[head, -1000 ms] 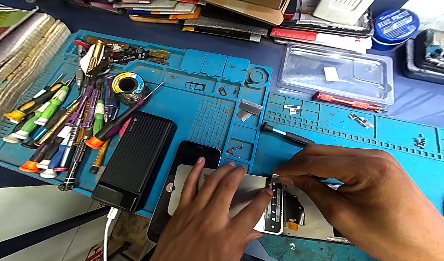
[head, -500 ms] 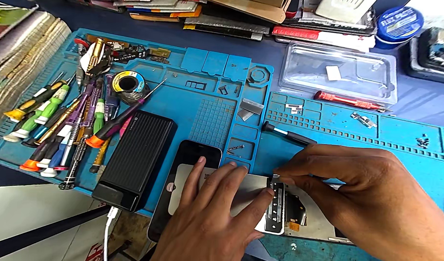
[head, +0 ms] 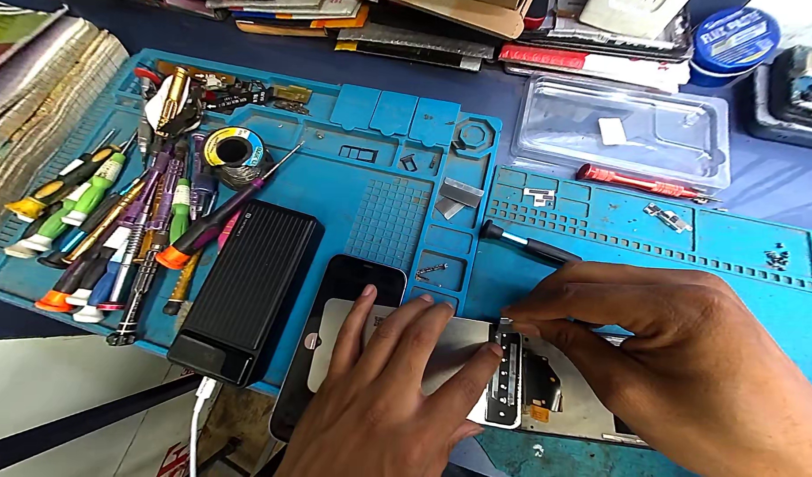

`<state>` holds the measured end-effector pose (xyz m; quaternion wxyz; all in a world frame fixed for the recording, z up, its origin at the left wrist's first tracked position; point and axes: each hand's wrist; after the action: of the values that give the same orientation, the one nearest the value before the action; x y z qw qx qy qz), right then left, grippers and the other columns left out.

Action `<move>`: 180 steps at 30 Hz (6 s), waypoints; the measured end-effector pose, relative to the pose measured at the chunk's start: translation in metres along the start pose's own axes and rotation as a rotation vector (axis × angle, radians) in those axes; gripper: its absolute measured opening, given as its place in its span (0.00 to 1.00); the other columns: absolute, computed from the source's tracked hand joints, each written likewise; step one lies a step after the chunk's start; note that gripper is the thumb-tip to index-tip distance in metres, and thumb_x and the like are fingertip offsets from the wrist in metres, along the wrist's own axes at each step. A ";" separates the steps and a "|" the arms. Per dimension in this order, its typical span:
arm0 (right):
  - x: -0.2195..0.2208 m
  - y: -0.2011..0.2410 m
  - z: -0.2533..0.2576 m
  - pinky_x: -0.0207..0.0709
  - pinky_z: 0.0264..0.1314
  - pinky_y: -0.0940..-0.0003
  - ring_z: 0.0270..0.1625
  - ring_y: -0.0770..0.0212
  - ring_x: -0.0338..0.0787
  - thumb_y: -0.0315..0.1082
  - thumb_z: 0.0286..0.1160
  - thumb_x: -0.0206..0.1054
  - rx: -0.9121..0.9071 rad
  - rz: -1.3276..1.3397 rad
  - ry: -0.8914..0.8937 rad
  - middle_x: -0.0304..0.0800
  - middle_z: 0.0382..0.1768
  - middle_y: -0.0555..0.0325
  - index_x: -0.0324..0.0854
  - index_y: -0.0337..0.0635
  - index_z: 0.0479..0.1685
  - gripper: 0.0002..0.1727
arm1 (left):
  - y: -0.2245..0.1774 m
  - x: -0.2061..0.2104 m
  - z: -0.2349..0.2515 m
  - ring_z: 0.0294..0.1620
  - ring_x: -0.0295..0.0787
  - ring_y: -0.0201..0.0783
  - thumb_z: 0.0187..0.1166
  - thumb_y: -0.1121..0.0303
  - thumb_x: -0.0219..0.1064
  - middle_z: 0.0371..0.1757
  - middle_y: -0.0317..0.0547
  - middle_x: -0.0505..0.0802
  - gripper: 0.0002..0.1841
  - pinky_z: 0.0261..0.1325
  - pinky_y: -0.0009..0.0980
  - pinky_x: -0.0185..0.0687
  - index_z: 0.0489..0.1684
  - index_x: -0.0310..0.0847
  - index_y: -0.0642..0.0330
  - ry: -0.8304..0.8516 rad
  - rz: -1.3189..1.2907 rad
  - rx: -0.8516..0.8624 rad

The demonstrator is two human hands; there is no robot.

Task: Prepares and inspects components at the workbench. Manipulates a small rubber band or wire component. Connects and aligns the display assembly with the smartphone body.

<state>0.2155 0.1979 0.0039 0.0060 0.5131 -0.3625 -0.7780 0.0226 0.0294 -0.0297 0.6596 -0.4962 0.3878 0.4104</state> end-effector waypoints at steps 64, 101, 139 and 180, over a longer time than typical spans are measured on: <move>-0.006 -0.005 -0.005 0.84 0.33 0.84 0.36 0.84 0.88 0.39 0.72 0.66 0.034 0.045 0.058 0.88 0.33 0.86 0.93 0.65 0.35 0.09 | -0.002 0.000 0.001 0.88 0.66 0.56 0.87 0.47 0.56 0.80 0.53 0.78 0.22 0.87 0.73 0.46 0.80 0.72 0.16 0.024 0.044 0.018; -0.005 -0.006 -0.010 0.83 0.33 0.85 0.36 0.83 0.88 0.37 0.70 0.67 0.018 0.063 0.007 0.89 0.33 0.83 0.93 0.61 0.35 0.08 | -0.002 -0.001 0.001 0.88 0.65 0.55 0.87 0.47 0.57 0.81 0.53 0.77 0.23 0.87 0.72 0.46 0.81 0.72 0.16 0.027 0.042 0.016; -0.005 -0.007 -0.012 0.80 0.31 0.86 0.35 0.84 0.86 0.36 0.69 0.66 0.010 0.073 0.001 0.89 0.32 0.83 0.94 0.60 0.34 0.09 | -0.002 -0.001 0.002 0.88 0.65 0.56 0.88 0.46 0.53 0.80 0.53 0.78 0.22 0.86 0.75 0.44 0.80 0.73 0.17 0.027 0.051 0.015; -0.004 0.001 -0.009 0.66 0.21 0.84 0.25 0.86 0.77 0.39 0.69 0.63 0.065 0.015 -0.050 0.81 0.23 0.83 0.91 0.58 0.33 0.09 | -0.005 -0.006 0.005 0.88 0.63 0.57 0.88 0.47 0.53 0.80 0.55 0.77 0.22 0.86 0.74 0.43 0.81 0.73 0.20 0.077 0.055 -0.003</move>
<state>0.2244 0.1931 0.0058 -0.0138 0.4906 -0.3913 -0.7785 0.0255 0.0323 -0.0210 0.6318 -0.5018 0.4257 0.4096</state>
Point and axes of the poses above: each hand's wrist, its own z-axis towards the middle knuckle, its own x-axis out of the palm, y = z × x
